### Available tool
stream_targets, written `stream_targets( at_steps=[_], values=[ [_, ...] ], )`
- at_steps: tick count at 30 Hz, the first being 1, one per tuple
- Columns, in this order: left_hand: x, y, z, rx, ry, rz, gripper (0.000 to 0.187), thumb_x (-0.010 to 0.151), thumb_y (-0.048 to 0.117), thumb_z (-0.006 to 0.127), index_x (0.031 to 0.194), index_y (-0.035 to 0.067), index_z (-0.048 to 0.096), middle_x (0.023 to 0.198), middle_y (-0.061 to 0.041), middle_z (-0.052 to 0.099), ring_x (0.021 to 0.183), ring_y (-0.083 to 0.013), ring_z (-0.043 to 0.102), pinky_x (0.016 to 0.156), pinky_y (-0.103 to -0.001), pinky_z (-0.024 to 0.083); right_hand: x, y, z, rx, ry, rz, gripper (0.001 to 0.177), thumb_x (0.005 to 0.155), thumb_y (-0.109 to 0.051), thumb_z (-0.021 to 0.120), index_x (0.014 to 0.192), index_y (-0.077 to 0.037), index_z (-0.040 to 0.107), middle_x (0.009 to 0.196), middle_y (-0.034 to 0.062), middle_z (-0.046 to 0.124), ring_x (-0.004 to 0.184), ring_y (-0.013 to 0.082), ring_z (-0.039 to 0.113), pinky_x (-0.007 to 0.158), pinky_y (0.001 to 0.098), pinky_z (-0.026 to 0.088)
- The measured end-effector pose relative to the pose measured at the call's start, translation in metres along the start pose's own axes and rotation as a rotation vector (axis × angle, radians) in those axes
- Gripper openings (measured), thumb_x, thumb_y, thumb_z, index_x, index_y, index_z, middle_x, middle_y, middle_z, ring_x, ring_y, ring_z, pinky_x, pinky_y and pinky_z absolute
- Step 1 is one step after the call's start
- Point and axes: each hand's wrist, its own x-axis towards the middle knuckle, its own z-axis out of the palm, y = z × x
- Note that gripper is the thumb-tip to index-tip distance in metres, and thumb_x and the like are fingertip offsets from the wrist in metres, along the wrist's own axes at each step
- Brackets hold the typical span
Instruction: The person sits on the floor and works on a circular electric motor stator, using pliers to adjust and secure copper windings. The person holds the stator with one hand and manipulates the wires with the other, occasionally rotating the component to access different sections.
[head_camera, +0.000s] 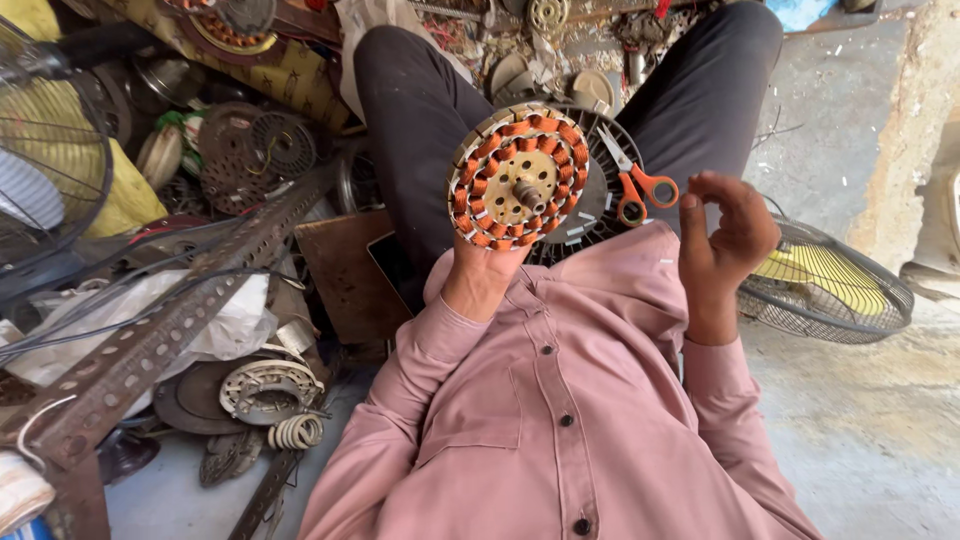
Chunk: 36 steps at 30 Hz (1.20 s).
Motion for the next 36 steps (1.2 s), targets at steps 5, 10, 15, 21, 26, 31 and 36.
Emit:
stream_targets(
  at_steps=[5,10,15,21,26,31,36],
  values=[
    [0.005,-0.004,0.029,0.100,-0.082,0.184,0.024,0.114,0.028,0.056,0.123,0.008,0.065,0.124,-0.009,0.069,0.121,-0.0277,0.064,0.108,-0.049,0.051,-0.002,-0.027,0.014,-0.041,-0.025,-0.292,0.015,0.089,0.016,0.072,0.098,0.004,0.068,0.091,0.0143,0.070,0.083,0.0213,0.070,0.073,0.0271,0.054],
    [0.009,-0.002,0.058,0.832,-0.242,0.516,0.024,0.110,0.028,0.059,0.117,0.006,0.062,0.103,-0.007,0.071,0.099,-0.0171,0.070,0.095,-0.039,0.056,0.000,-0.044,0.032,0.044,-0.133,-0.221,0.016,0.087,0.015,0.072,0.098,0.006,0.066,0.092,0.0162,0.069,0.082,0.0225,0.069,0.073,0.0272,0.052],
    [0.004,-0.004,0.064,1.682,-0.409,0.735,0.027,0.107,0.030,0.060,0.106,0.004,0.066,0.096,-0.008,0.073,0.087,-0.0213,0.072,0.087,-0.039,0.058,0.008,-0.032,0.026,0.001,-0.101,-0.181,0.014,0.091,0.015,0.071,0.100,0.006,0.067,0.092,0.0142,0.071,0.083,0.0211,0.069,0.073,0.0260,0.053],
    [0.005,-0.007,0.058,1.918,-0.724,0.886,0.027,0.108,0.028,0.060,0.116,0.002,0.065,0.105,-0.011,0.073,0.103,-0.0322,0.073,0.107,-0.048,0.054,0.008,-0.023,0.015,-0.060,-0.131,-0.106,0.015,0.094,0.014,0.072,0.105,0.005,0.068,0.098,0.0147,0.072,0.085,0.0196,0.070,0.077,0.0249,0.054],
    [-0.005,0.010,0.061,1.817,-0.684,0.916,0.037,0.107,0.030,0.054,0.125,-0.001,0.064,0.119,-0.015,0.072,0.113,-0.0299,0.070,0.111,-0.048,0.051,0.008,-0.021,0.020,-0.058,-0.160,-0.060,0.015,0.094,0.012,0.072,0.106,0.004,0.069,0.100,0.0148,0.072,0.086,0.0176,0.068,0.077,0.0248,0.052],
    [0.003,0.041,0.050,1.408,-0.271,0.931,0.034,0.115,0.024,0.050,0.138,0.000,0.055,0.131,-0.016,0.068,0.119,-0.0256,0.070,0.109,-0.038,0.054,0.015,-0.021,0.023,0.022,-0.165,-0.047,0.012,0.098,0.008,0.070,0.109,0.004,0.069,0.099,0.0127,0.071,0.088,0.0164,0.068,0.079,0.0242,0.055],
    [0.037,0.088,0.045,1.371,-0.047,1.024,0.046,0.116,0.030,0.050,0.152,0.002,0.045,0.132,-0.015,0.067,0.124,-0.0235,0.064,0.109,-0.038,0.050,0.029,-0.021,0.018,-0.088,-0.169,-0.093,0.016,0.098,0.001,0.076,0.111,0.005,0.069,0.103,0.0120,0.070,0.085,0.0166,0.067,0.080,0.0266,0.054]
  ],
)
